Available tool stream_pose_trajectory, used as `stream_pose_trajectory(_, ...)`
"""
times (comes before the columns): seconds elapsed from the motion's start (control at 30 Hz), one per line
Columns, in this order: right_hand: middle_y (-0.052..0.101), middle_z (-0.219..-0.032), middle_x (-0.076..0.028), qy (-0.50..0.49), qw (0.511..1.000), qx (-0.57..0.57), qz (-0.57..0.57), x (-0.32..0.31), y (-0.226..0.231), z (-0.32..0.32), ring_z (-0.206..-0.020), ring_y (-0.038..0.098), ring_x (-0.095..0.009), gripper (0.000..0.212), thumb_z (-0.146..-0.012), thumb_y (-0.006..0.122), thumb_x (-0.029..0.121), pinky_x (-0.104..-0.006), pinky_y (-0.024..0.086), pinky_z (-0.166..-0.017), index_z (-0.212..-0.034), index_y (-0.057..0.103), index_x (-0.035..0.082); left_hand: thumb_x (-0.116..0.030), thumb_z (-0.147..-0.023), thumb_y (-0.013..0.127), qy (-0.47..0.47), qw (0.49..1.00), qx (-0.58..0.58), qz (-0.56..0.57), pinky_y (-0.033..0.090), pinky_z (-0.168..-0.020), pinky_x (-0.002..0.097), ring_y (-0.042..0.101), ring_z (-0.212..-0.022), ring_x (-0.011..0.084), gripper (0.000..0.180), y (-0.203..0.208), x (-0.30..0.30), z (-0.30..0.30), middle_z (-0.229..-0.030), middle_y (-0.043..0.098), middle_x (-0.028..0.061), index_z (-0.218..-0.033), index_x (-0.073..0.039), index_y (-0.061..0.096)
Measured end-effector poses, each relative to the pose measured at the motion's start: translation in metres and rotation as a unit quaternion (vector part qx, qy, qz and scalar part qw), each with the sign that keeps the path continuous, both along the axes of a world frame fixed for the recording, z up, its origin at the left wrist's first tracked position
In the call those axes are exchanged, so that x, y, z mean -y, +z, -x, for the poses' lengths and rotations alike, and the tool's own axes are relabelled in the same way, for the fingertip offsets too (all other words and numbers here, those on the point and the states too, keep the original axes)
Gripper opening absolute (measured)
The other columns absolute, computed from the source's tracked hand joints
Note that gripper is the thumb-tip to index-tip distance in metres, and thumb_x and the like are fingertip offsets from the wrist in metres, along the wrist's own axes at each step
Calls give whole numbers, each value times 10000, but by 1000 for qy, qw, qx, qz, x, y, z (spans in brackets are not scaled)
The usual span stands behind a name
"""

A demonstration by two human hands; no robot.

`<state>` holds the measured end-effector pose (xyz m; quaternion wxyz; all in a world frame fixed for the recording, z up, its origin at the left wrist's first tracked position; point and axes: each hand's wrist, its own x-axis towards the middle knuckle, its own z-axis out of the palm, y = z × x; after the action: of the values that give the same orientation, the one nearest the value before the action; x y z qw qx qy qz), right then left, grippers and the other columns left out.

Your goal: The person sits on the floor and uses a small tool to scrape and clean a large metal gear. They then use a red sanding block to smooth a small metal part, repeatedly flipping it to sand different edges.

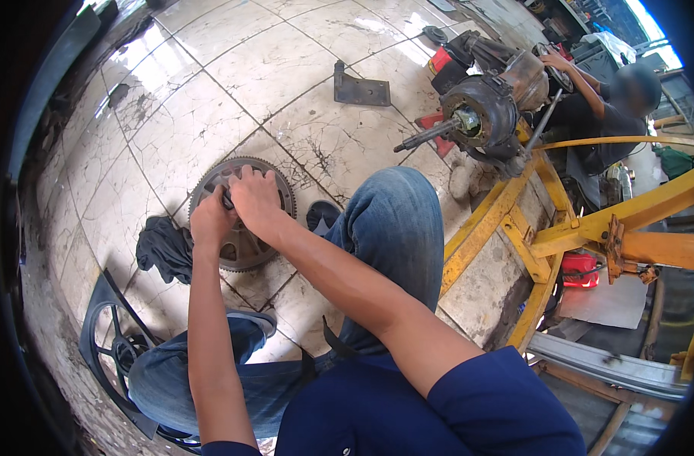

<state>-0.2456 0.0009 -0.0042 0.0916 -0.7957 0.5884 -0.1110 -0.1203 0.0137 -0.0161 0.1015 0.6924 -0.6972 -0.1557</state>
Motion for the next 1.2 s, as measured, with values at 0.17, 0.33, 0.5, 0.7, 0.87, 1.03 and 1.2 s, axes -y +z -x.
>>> stream_pose_trajectory(0.17, 579, -1019, -106, -3, 1000, 20, -15, 2, 5, -4, -987, 584, -263, 234, -895, 595, 268, -460, 400, -837, -1020, 676, 89, -249, -771, 700, 6, 1000, -18, 23, 529, -702, 470, 667, -827, 349, 324, -9, -4, 0, -885, 696, 138, -1051, -135, 583)
stream_pose_trajectory(0.33, 546, -1173, -128, 21, 999, 36, -20, -2, 14, 1, -1179, 463, -289, 331, -867, 633, 318, -469, 378, -898, -1093, 680, 80, -240, -773, 692, 7, 1000, -9, -8, 529, -716, 469, 669, -840, 347, 345, -6, 3, -6, -893, 697, 142, -1098, -162, 604)
stream_pose_trajectory(0.5, 453, -1390, -162, 34, 997, 43, -44, -2, 18, 1, -1276, 408, -320, 425, -830, 677, 371, -495, 359, -993, -1153, 671, 94, -228, -763, 706, 24, 1000, -8, -17, 529, -732, 462, 668, -867, 345, 381, -6, 6, -12, -910, 697, 147, -1128, -171, 615)
stream_pose_trajectory(0.7, 397, -1458, -143, 58, 992, -17, -109, 7, 21, 9, -1262, 431, -314, 466, -858, 632, 456, -540, 354, -1013, -1129, 685, 81, -271, -740, 745, -31, 999, -8, -29, 527, -753, 456, 666, -882, 341, 416, 6, 9, -16, -928, 698, 143, -1121, -165, 618)
stream_pose_trajectory(0.87, 444, -1417, -170, 37, 993, 1, -113, 11, 21, -2, -1259, 442, -327, 432, -944, 513, 430, -522, 372, -994, -1097, 696, 71, -296, -735, 756, -12, 999, -50, 4, 528, -745, 451, 668, -872, 332, 408, -8, 6, -19, -919, 700, 133, -1096, -159, 625)
stream_pose_trajectory(1.03, 489, -1379, -174, 32, 997, 11, -72, 3, 15, 0, -1244, 457, -310, 445, -986, 447, 365, -500, 376, -978, -1012, 711, 7, -295, -742, 751, 3, 1000, -5, -16, 532, -729, 448, 671, -858, 329, 401, 1, 7, -15, -909, 703, 121, -1099, -163, 623)
stream_pose_trajectory(1.2, 494, -1375, -171, 22, 997, -10, -74, 6, 15, 1, -1236, 467, -304, 446, -985, 448, 361, -495, 375, -976, -985, 713, 2, -285, -735, 756, -27, 999, -11, -22, 535, -718, 452, 673, -846, 332, 415, -1, 3, -5, -903, 702, 126, -1111, -175, 618)
